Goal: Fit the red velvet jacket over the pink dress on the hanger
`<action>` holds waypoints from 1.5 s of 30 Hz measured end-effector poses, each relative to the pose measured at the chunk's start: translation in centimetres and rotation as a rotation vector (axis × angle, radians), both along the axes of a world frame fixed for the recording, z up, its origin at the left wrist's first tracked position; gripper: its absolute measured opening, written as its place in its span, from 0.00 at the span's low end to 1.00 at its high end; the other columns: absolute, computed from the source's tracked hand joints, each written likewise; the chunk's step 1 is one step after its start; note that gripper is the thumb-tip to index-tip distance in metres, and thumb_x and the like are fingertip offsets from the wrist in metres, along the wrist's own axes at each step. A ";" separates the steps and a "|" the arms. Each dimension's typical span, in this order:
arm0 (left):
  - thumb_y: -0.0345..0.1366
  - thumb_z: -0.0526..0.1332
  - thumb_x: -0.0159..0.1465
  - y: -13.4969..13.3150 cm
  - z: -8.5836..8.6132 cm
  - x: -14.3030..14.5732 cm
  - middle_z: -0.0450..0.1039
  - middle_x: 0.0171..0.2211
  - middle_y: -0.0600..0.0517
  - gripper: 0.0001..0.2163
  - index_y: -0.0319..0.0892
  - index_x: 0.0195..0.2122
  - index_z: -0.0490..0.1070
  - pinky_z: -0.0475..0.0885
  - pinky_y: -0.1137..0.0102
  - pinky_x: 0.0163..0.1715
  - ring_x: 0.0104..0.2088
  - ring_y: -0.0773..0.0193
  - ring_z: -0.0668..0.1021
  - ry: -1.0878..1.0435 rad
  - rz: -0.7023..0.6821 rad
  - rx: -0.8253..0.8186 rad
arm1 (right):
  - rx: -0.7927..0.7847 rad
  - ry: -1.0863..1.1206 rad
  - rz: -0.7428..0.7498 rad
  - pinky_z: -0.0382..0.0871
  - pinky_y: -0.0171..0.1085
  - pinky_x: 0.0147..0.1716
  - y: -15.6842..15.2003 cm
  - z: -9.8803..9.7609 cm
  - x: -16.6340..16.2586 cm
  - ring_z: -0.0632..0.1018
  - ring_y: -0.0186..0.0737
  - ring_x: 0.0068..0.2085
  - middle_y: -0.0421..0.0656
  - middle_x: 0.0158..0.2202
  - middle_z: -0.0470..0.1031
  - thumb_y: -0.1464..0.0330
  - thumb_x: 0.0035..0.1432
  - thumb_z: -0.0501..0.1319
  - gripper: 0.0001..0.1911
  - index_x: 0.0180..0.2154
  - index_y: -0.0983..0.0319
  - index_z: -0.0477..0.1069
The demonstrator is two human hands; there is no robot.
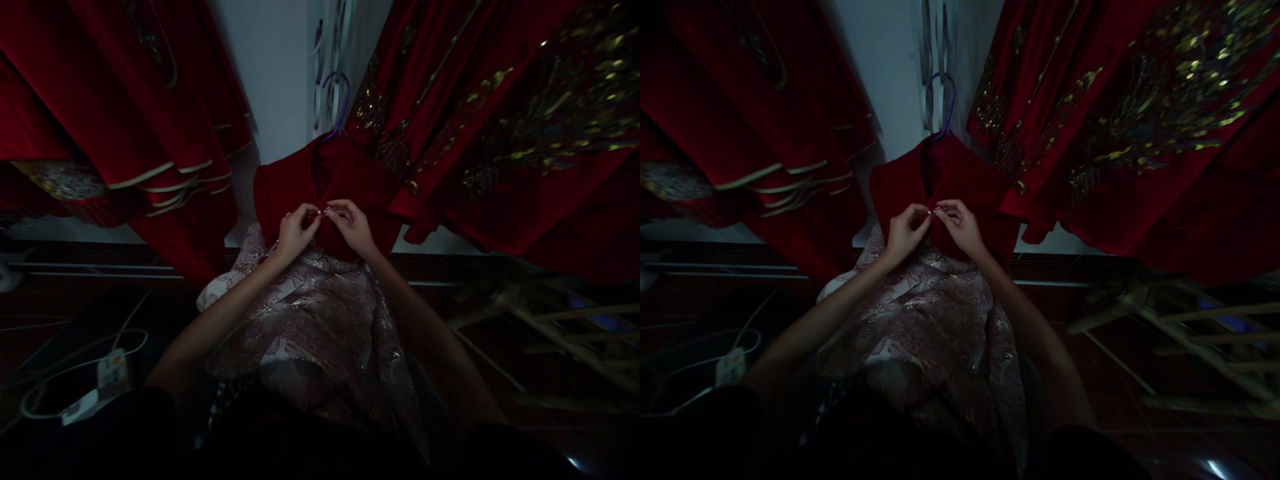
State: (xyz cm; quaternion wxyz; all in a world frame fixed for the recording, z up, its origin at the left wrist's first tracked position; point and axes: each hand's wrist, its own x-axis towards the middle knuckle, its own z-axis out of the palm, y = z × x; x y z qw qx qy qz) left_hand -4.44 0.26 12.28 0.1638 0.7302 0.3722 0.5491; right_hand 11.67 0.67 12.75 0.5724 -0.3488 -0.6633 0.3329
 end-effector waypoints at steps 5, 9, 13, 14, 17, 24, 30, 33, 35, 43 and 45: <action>0.32 0.57 0.62 -0.2 0.5 -0.4 0.77 0.38 0.50 0.05 0.42 0.39 0.70 0.74 0.69 0.42 0.38 0.65 0.79 0.110 -0.002 0.005 | 0.065 -0.060 -0.044 0.73 0.38 0.46 -0.1 0.0 -0.1 0.78 0.36 0.43 0.44 0.44 0.76 0.59 0.59 0.60 0.14 0.44 0.59 0.71; 0.32 0.58 0.61 -0.5 1.2 -0.6 0.78 0.37 0.51 0.06 0.41 0.40 0.70 0.74 0.70 0.42 0.37 0.66 0.79 0.141 -0.071 0.000 | 0.144 -0.102 -0.164 0.75 0.36 0.42 -1.0 0.5 -0.4 0.78 0.36 0.42 0.44 0.42 0.75 0.60 0.60 0.60 0.13 0.43 0.59 0.72; 0.35 0.58 0.62 -0.8 2.0 -0.6 0.78 0.35 0.51 0.06 0.40 0.38 0.71 0.74 0.71 0.39 0.35 0.66 0.80 0.140 -0.097 -0.005 | 0.195 -0.112 -0.274 0.77 0.36 0.40 -2.3 1.0 -1.0 0.78 0.35 0.40 0.43 0.41 0.75 0.60 0.59 0.60 0.12 0.42 0.59 0.73; 0.35 0.58 0.62 -0.8 2.1 -0.6 0.78 0.34 0.51 0.06 0.40 0.37 0.71 0.74 0.72 0.38 0.34 0.67 0.80 0.139 -0.091 -0.005 | 0.196 -0.093 -0.292 0.77 0.36 0.40 -2.5 1.0 -1.2 0.78 0.35 0.40 0.43 0.41 0.75 0.60 0.58 0.61 0.12 0.42 0.59 0.73; 0.34 0.59 0.61 -0.7 2.1 -0.6 0.78 0.32 0.52 0.05 0.40 0.36 0.71 0.73 0.73 0.36 0.32 0.67 0.79 0.150 -0.076 -0.005 | 0.157 -0.035 -0.304 0.78 0.38 0.41 -2.7 0.8 -1.4 0.79 0.36 0.41 0.43 0.41 0.77 0.60 0.57 0.62 0.13 0.43 0.58 0.74; 0.34 0.59 0.60 0.0 1.9 -0.4 0.78 0.30 0.52 0.04 0.41 0.35 0.70 0.72 0.73 0.33 0.30 0.67 0.79 0.219 -0.035 0.003 | 0.048 -0.007 -0.179 0.77 0.43 0.46 -1.5 0.8 -0.6 0.81 0.40 0.41 0.43 0.44 0.79 0.61 0.53 0.66 0.16 0.43 0.59 0.76; 0.34 0.57 0.61 0.7 2.6 -0.6 0.77 0.30 0.52 0.04 0.41 0.33 0.70 0.68 0.73 0.31 0.30 0.66 0.77 0.415 -0.019 0.065 | -0.037 -0.003 -0.114 0.79 0.42 0.42 0.1 0.8 0.1 0.81 0.40 0.39 0.42 0.40 0.80 0.62 0.47 0.69 0.17 0.41 0.60 0.77; 0.34 0.56 0.61 1.5 2.9 -0.7 0.76 0.31 0.52 0.05 0.41 0.33 0.70 0.67 0.73 0.31 0.29 0.66 0.76 0.469 -0.019 0.067 | -0.072 0.011 -0.078 0.79 0.42 0.42 0.9 1.0 0.4 0.81 0.40 0.39 0.43 0.40 0.80 0.62 0.46 0.69 0.17 0.40 0.60 0.77; 0.34 0.56 0.61 2.2 3.0 -0.7 0.76 0.30 0.52 0.05 0.42 0.33 0.69 0.67 0.74 0.31 0.29 0.67 0.76 0.484 -0.029 0.064 | -0.095 0.021 -0.052 0.79 0.42 0.42 1.5 1.2 0.8 0.81 0.39 0.38 0.43 0.40 0.81 0.63 0.46 0.69 0.16 0.39 0.60 0.77; 0.36 0.54 0.64 4.6 3.3 0.6 0.74 0.29 0.52 0.07 0.42 0.31 0.68 0.64 0.73 0.27 0.28 0.67 0.75 0.634 0.046 0.058 | -0.229 0.075 0.050 0.79 0.43 0.42 5.1 1.6 2.8 0.81 0.40 0.37 0.43 0.37 0.82 0.62 0.41 0.72 0.16 0.34 0.60 0.78; 0.36 0.54 0.64 4.8 3.3 1.0 0.74 0.29 0.52 0.07 0.42 0.32 0.68 0.64 0.73 0.27 0.28 0.67 0.75 0.630 0.057 0.028 | -0.257 0.079 0.067 0.78 0.43 0.43 5.8 1.6 3.2 0.82 0.41 0.38 0.43 0.37 0.82 0.62 0.40 0.73 0.17 0.34 0.60 0.78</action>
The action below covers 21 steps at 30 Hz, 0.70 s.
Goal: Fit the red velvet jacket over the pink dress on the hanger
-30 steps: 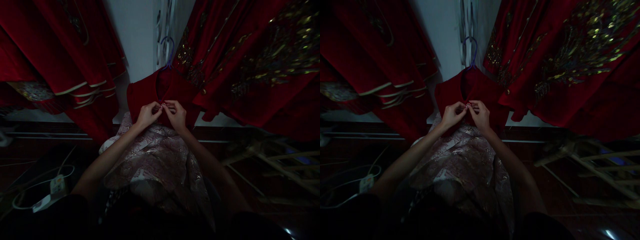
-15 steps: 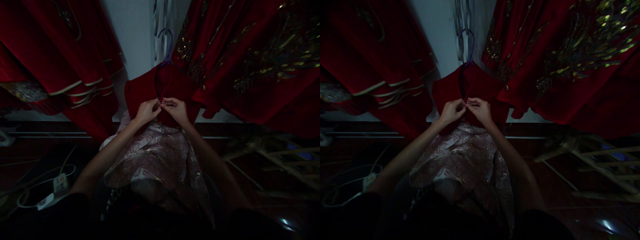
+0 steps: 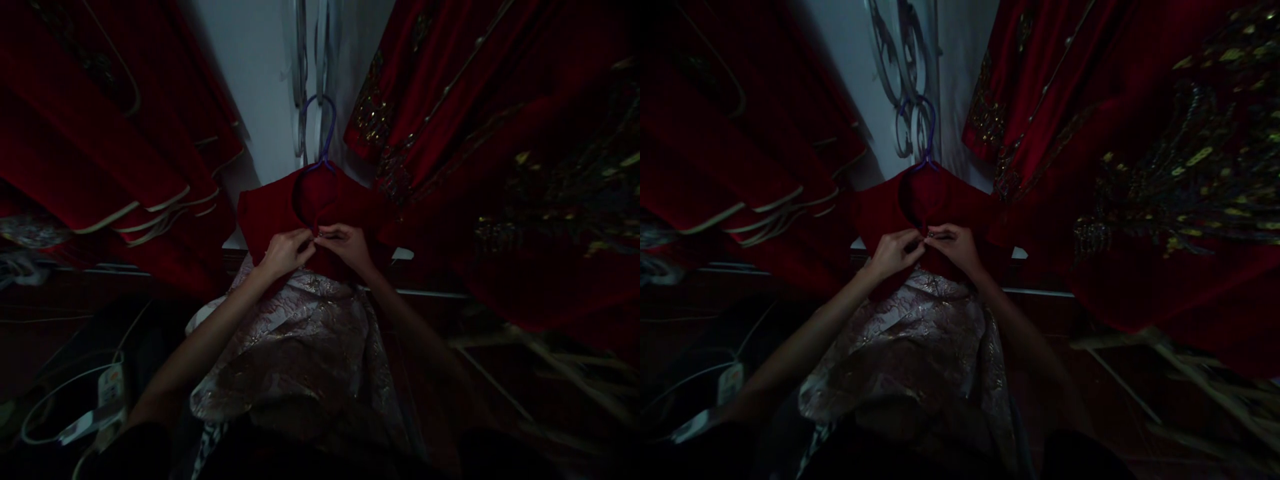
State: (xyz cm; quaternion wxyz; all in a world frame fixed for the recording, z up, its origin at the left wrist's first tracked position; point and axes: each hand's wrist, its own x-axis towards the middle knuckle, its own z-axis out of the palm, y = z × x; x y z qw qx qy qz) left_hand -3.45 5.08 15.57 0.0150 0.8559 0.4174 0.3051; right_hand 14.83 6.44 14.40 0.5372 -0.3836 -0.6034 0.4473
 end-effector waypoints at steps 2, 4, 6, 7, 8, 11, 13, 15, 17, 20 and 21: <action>0.37 0.54 0.64 0.1 0.1 0.4 0.75 0.30 0.52 0.07 0.43 0.33 0.68 0.65 0.72 0.28 0.28 0.66 0.75 -0.039 0.022 -0.031 | -0.019 -0.001 -0.002 0.78 0.44 0.44 0.3 0.0 0.2 0.82 0.43 0.39 0.42 0.37 0.82 0.61 0.40 0.73 0.17 0.35 0.59 0.79; 0.37 0.54 0.64 0.0 0.2 0.8 0.75 0.31 0.51 0.06 0.43 0.34 0.68 0.66 0.72 0.28 0.28 0.65 0.76 -0.062 0.045 -0.071 | -0.029 0.003 -0.035 0.78 0.44 0.44 0.2 0.0 0.1 0.82 0.43 0.39 0.42 0.37 0.82 0.61 0.41 0.72 0.17 0.36 0.59 0.79; 0.38 0.56 0.63 -0.3 0.5 1.1 0.75 0.30 0.51 0.06 0.43 0.34 0.68 0.65 0.71 0.27 0.27 0.65 0.76 -0.062 0.075 -0.104 | -0.041 0.012 -0.077 0.78 0.45 0.44 -0.1 -0.1 -0.3 0.82 0.44 0.39 0.42 0.38 0.82 0.60 0.43 0.71 0.16 0.36 0.58 0.79; 0.39 0.56 0.63 -0.6 0.7 1.1 0.75 0.30 0.51 0.06 0.43 0.33 0.67 0.65 0.71 0.27 0.27 0.64 0.76 -0.057 0.089 -0.115 | -0.048 0.018 -0.091 0.78 0.45 0.45 -0.3 -0.1 -0.5 0.82 0.44 0.40 0.42 0.38 0.82 0.60 0.43 0.71 0.16 0.36 0.58 0.79; 0.39 0.56 0.63 -0.9 0.8 1.1 0.75 0.29 0.52 0.06 0.43 0.32 0.67 0.64 0.71 0.26 0.26 0.64 0.75 -0.058 0.103 -0.119 | -0.056 0.024 -0.094 0.77 0.45 0.45 -0.5 -0.1 -0.7 0.82 0.44 0.40 0.42 0.39 0.82 0.60 0.43 0.71 0.15 0.36 0.58 0.79; 0.39 0.57 0.63 -1.8 1.3 0.6 0.74 0.28 0.52 0.07 0.44 0.31 0.66 0.64 0.71 0.27 0.26 0.64 0.75 -0.109 0.135 -0.131 | -0.069 0.035 -0.066 0.77 0.46 0.47 -1.0 0.1 -1.4 0.82 0.44 0.40 0.41 0.39 0.82 0.59 0.44 0.71 0.16 0.36 0.58 0.80; 0.39 0.57 0.63 -2.3 1.4 0.0 0.74 0.28 0.53 0.06 0.44 0.31 0.66 0.65 0.72 0.28 0.27 0.65 0.76 -0.169 0.128 -0.141 | -0.061 0.037 -0.038 0.77 0.46 0.48 -1.4 0.3 -1.8 0.82 0.43 0.42 0.40 0.40 0.81 0.58 0.45 0.70 0.17 0.38 0.57 0.80; 0.39 0.58 0.63 -2.6 1.5 -0.8 0.74 0.28 0.54 0.06 0.44 0.31 0.66 0.66 0.72 0.29 0.28 0.65 0.76 -0.213 0.080 -0.160 | -0.048 0.027 -0.018 0.75 0.46 0.50 -1.9 0.4 -2.0 0.81 0.43 0.44 0.40 0.42 0.81 0.59 0.45 0.70 0.18 0.40 0.57 0.80; 0.38 0.57 0.63 -2.7 1.6 -1.5 0.73 0.28 0.54 0.05 0.43 0.32 0.66 0.66 0.72 0.30 0.28 0.66 0.75 -0.229 0.013 -0.172 | -0.037 0.022 -0.033 0.74 0.45 0.52 -2.6 0.6 -2.2 0.81 0.43 0.45 0.41 0.43 0.81 0.60 0.45 0.70 0.18 0.40 0.57 0.79; 0.37 0.57 0.63 -2.8 1.9 -2.3 0.72 0.29 0.53 0.04 0.43 0.35 0.66 0.66 0.73 0.30 0.28 0.66 0.75 -0.199 -0.076 -0.165 | -0.056 0.044 -0.088 0.74 0.46 0.51 -3.8 0.9 -2.6 0.81 0.43 0.43 0.41 0.41 0.81 0.62 0.43 0.72 0.20 0.41 0.58 0.79; 0.37 0.56 0.63 -2.8 2.1 -2.5 0.72 0.30 0.53 0.04 0.43 0.36 0.66 0.66 0.73 0.30 0.29 0.66 0.75 -0.177 -0.101 -0.164 | -0.069 0.055 -0.104 0.74 0.46 0.51 -4.1 1.1 -2.8 0.81 0.43 0.42 0.41 0.40 0.81 0.62 0.42 0.72 0.20 0.41 0.58 0.79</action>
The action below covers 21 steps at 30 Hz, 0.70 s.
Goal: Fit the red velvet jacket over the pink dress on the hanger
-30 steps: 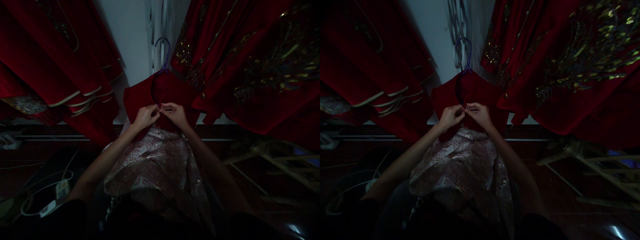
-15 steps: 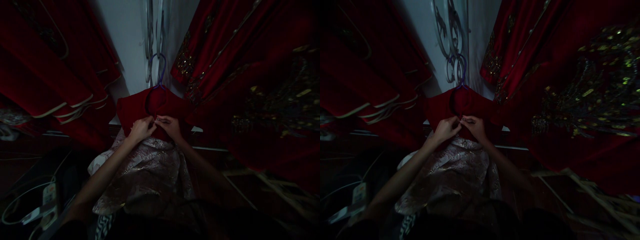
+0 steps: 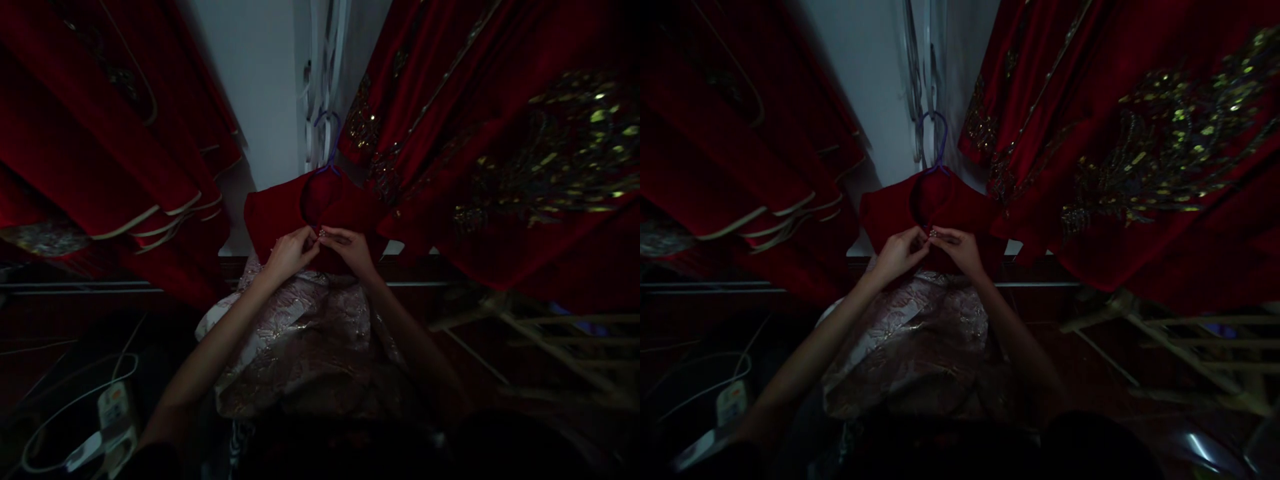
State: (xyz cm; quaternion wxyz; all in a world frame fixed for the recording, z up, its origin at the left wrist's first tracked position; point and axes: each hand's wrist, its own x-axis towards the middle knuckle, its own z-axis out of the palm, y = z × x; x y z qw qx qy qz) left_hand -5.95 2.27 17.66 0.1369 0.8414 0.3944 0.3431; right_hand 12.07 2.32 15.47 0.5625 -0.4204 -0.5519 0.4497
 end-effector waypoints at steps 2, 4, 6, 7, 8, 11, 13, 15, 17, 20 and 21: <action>0.36 0.56 0.64 0.1 0.4 -0.4 0.73 0.32 0.53 0.04 0.43 0.37 0.66 0.66 0.73 0.30 0.29 0.66 0.75 0.053 -0.038 0.007 | -0.026 0.014 -0.021 0.74 0.45 0.50 -0.5 0.3 -0.4 0.81 0.42 0.41 0.41 0.39 0.82 0.63 0.41 0.73 0.21 0.40 0.59 0.79; 0.36 0.55 0.64 0.3 0.9 -0.6 0.73 0.33 0.52 0.04 0.43 0.37 0.66 0.65 0.73 0.30 0.30 0.66 0.75 0.119 -0.056 0.026 | -0.044 0.026 -0.047 0.74 0.45 0.51 -0.8 0.6 -0.7 0.81 0.41 0.41 0.42 0.38 0.82 0.64 0.40 0.73 0.21 0.40 0.59 0.79; 0.35 0.55 0.64 0.6 1.3 -0.7 0.72 0.33 0.51 0.04 0.42 0.36 0.66 0.65 0.73 0.30 0.30 0.66 0.74 0.173 -0.061 0.054 | -0.055 0.044 -0.074 0.73 0.44 0.51 -0.8 0.8 -1.0 0.81 0.40 0.40 0.42 0.38 0.82 0.64 0.39 0.73 0.21 0.39 0.60 0.79; 0.35 0.54 0.64 0.7 1.4 -0.7 0.72 0.33 0.51 0.04 0.42 0.36 0.66 0.64 0.73 0.29 0.29 0.66 0.74 0.190 -0.070 0.064 | -0.058 0.053 -0.085 0.73 0.44 0.51 -0.8 0.8 -1.1 0.81 0.40 0.40 0.42 0.38 0.82 0.65 0.39 0.73 0.21 0.39 0.60 0.79; 0.34 0.54 0.64 0.9 1.5 -0.8 0.72 0.33 0.51 0.04 0.42 0.35 0.66 0.64 0.73 0.29 0.29 0.66 0.74 0.199 -0.082 0.070 | -0.059 0.060 -0.092 0.73 0.43 0.51 -0.7 0.8 -1.2 0.81 0.39 0.40 0.41 0.38 0.82 0.65 0.39 0.73 0.20 0.39 0.60 0.79; 0.33 0.55 0.64 1.3 1.4 -0.9 0.72 0.33 0.52 0.03 0.42 0.35 0.67 0.64 0.73 0.29 0.28 0.67 0.73 0.198 -0.121 0.077 | -0.055 0.059 -0.101 0.74 0.42 0.49 -0.7 0.5 -1.3 0.81 0.38 0.39 0.41 0.37 0.82 0.65 0.39 0.73 0.20 0.38 0.60 0.78; 0.33 0.54 0.64 1.5 1.2 -0.9 0.72 0.32 0.53 0.04 0.42 0.35 0.67 0.64 0.73 0.29 0.28 0.68 0.73 0.195 -0.136 0.091 | -0.043 0.042 -0.106 0.74 0.41 0.47 -0.7 0.3 -1.2 0.81 0.38 0.38 0.41 0.36 0.81 0.64 0.40 0.73 0.19 0.38 0.61 0.78; 0.32 0.54 0.64 1.6 1.0 -0.9 0.72 0.32 0.53 0.04 0.41 0.35 0.68 0.63 0.74 0.29 0.28 0.68 0.73 0.199 -0.160 0.125 | -0.011 0.019 -0.112 0.75 0.41 0.46 -0.8 0.1 -1.1 0.80 0.39 0.38 0.42 0.36 0.81 0.63 0.42 0.72 0.20 0.39 0.61 0.77; 0.32 0.54 0.64 1.5 0.9 -0.6 0.72 0.32 0.53 0.05 0.41 0.35 0.69 0.62 0.74 0.28 0.29 0.69 0.73 0.205 -0.169 0.182 | 0.031 -0.006 -0.112 0.75 0.40 0.44 -0.9 0.1 -1.1 0.80 0.38 0.38 0.42 0.37 0.80 0.62 0.44 0.70 0.19 0.40 0.61 0.76; 0.33 0.54 0.65 1.0 0.6 0.2 0.72 0.32 0.53 0.06 0.42 0.35 0.70 0.60 0.75 0.26 0.30 0.69 0.73 0.170 -0.109 0.254 | 0.100 -0.036 -0.130 0.74 0.39 0.43 -0.8 0.1 -1.2 0.78 0.37 0.39 0.42 0.37 0.78 0.63 0.48 0.67 0.16 0.40 0.61 0.72; 0.34 0.54 0.64 0.8 0.4 0.5 0.72 0.32 0.53 0.06 0.42 0.35 0.70 0.60 0.75 0.26 0.30 0.69 0.73 0.131 -0.071 0.254 | 0.123 -0.036 -0.140 0.74 0.39 0.44 -0.8 0.0 -1.3 0.78 0.37 0.40 0.42 0.38 0.77 0.64 0.49 0.65 0.15 0.40 0.60 0.70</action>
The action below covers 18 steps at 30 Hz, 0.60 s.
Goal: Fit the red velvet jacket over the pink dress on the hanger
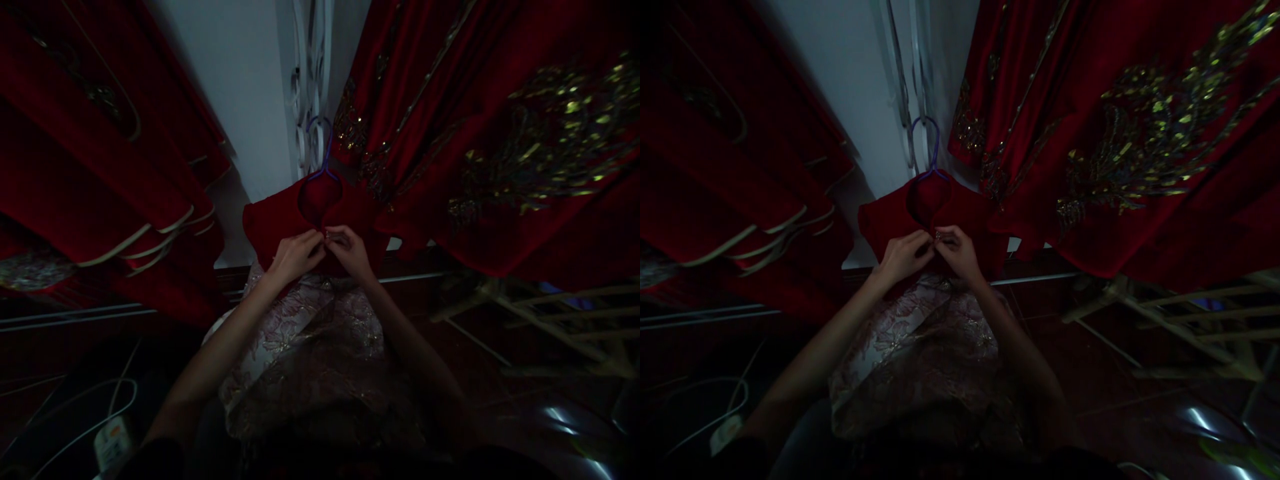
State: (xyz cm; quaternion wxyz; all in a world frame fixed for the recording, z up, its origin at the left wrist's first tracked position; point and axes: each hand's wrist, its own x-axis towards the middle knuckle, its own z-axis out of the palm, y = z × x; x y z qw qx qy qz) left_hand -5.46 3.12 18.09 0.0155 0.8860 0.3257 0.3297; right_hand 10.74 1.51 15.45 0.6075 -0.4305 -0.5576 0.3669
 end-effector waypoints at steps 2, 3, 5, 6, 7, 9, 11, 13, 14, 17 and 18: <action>0.34 0.55 0.64 -0.3 -0.3 0.5 0.71 0.30 0.54 0.06 0.42 0.33 0.70 0.61 0.75 0.27 0.29 0.70 0.72 -0.123 0.048 -0.044 | 0.041 0.014 0.007 0.73 0.38 0.45 0.0 -0.4 0.0 0.77 0.36 0.41 0.42 0.39 0.74 0.65 0.52 0.62 0.15 0.43 0.59 0.66; 0.34 0.56 0.63 -0.4 -0.5 0.6 0.71 0.29 0.55 0.05 0.42 0.32 0.70 0.61 0.76 0.27 0.28 0.70 0.72 -0.193 0.060 -0.080 | 0.056 0.011 0.033 0.72 0.39 0.45 -0.1 -0.7 0.1 0.77 0.36 0.41 0.43 0.41 0.73 0.66 0.52 0.60 0.18 0.45 0.58 0.63; 0.33 0.58 0.60 -0.5 -0.7 0.7 0.71 0.28 0.56 0.03 0.42 0.31 0.69 0.63 0.76 0.28 0.27 0.71 0.72 -0.314 0.068 -0.160 | 0.078 -0.065 0.086 0.72 0.39 0.44 -0.6 -1.5 0.6 0.76 0.36 0.43 0.44 0.44 0.71 0.67 0.50 0.61 0.25 0.50 0.58 0.56; 0.33 0.58 0.59 -0.5 -0.7 0.6 0.70 0.27 0.56 0.02 0.41 0.30 0.69 0.63 0.77 0.28 0.27 0.71 0.72 -0.359 0.069 -0.198 | 0.086 -0.152 0.095 0.72 0.39 0.43 -0.9 -2.0 1.1 0.75 0.37 0.43 0.45 0.45 0.70 0.67 0.49 0.62 0.30 0.52 0.58 0.54; 0.32 0.58 0.58 -0.4 -0.7 0.6 0.70 0.26 0.56 0.02 0.41 0.29 0.69 0.63 0.77 0.27 0.26 0.71 0.71 -0.390 0.069 -0.233 | 0.091 -0.270 0.085 0.72 0.39 0.41 -1.3 -2.5 1.7 0.75 0.38 0.42 0.46 0.46 0.69 0.67 0.47 0.64 0.34 0.54 0.58 0.52; 0.33 0.59 0.57 -0.5 -0.6 0.7 0.69 0.24 0.57 0.03 0.41 0.28 0.68 0.62 0.77 0.26 0.25 0.71 0.70 -0.429 0.076 -0.277 | 0.085 -0.543 0.024 0.71 0.38 0.39 -2.1 -3.5 3.1 0.74 0.39 0.41 0.48 0.47 0.69 0.68 0.45 0.66 0.37 0.55 0.59 0.53; 0.34 0.59 0.57 -0.5 -0.8 1.0 0.68 0.23 0.57 0.04 0.41 0.27 0.67 0.62 0.76 0.26 0.24 0.71 0.69 -0.460 0.088 -0.299 | 0.045 -0.758 -0.031 0.69 0.38 0.37 -2.8 -4.3 4.8 0.74 0.39 0.39 0.47 0.44 0.71 0.69 0.48 0.63 0.27 0.51 0.59 0.61; 0.35 0.58 0.58 -0.6 -1.3 1.6 0.67 0.23 0.57 0.04 0.41 0.28 0.67 0.62 0.76 0.26 0.24 0.71 0.69 -0.515 0.112 -0.327 | -0.030 -0.818 -0.040 0.68 0.36 0.36 -3.3 -5.0 6.5 0.75 0.37 0.36 0.43 0.38 0.74 0.70 0.53 0.59 0.12 0.42 0.59 0.68; 0.36 0.58 0.58 -0.6 -1.7 1.9 0.68 0.23 0.57 0.05 0.41 0.29 0.67 0.63 0.76 0.26 0.24 0.71 0.70 -0.537 0.127 -0.351 | -0.066 -0.793 -0.040 0.68 0.36 0.35 -3.4 -5.3 7.3 0.75 0.36 0.34 0.42 0.34 0.74 0.70 0.55 0.57 0.07 0.38 0.59 0.69; 0.44 0.56 0.62 -1.0 -3.4 2.4 0.71 0.23 0.55 0.11 0.42 0.29 0.68 0.65 0.75 0.28 0.24 0.68 0.72 -0.447 0.202 -0.450 | -0.111 -0.638 -0.076 0.69 0.34 0.35 -3.7 -5.9 9.2 0.77 0.35 0.33 0.41 0.31 0.76 0.66 0.58 0.57 0.06 0.35 0.60 0.70; 0.48 0.57 0.62 -1.2 -4.0 2.5 0.72 0.24 0.53 0.14 0.42 0.28 0.69 0.66 0.73 0.29 0.25 0.67 0.74 -0.362 0.242 -0.487 | -0.109 -0.589 -0.099 0.69 0.34 0.35 -3.8 -6.0 9.7 0.77 0.35 0.33 0.41 0.33 0.76 0.65 0.59 0.57 0.06 0.35 0.60 0.70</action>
